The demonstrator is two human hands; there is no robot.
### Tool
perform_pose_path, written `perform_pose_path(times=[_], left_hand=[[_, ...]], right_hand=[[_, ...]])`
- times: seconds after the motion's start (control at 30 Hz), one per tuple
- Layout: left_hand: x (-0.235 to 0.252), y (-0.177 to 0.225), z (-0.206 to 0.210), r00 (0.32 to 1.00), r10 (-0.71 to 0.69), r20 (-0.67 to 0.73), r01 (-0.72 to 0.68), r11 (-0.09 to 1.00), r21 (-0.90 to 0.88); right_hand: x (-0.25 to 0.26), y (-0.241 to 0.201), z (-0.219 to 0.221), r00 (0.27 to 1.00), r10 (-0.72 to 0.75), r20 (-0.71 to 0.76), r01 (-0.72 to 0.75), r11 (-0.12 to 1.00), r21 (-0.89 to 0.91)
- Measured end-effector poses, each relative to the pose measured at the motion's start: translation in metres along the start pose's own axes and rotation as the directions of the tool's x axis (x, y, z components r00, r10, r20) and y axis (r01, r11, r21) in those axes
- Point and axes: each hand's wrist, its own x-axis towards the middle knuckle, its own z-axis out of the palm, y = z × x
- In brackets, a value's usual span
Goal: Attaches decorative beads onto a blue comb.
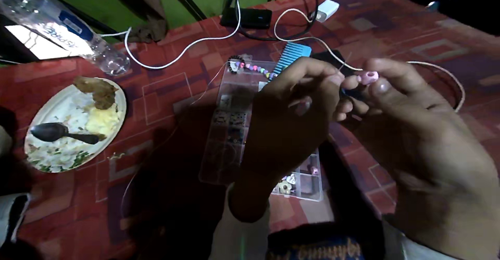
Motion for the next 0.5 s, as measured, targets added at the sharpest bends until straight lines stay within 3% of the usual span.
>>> perform_pose_path(times=[0.5], left_hand=[[-0.0018,0.0057,-0.0005,0.996,-0.087,0.036,0.081,0.987,0.137]], right_hand=[[-0.0002,0.0021,-0.0007,0.997,-0.071,-0.013,0.072,0.985,0.157]])
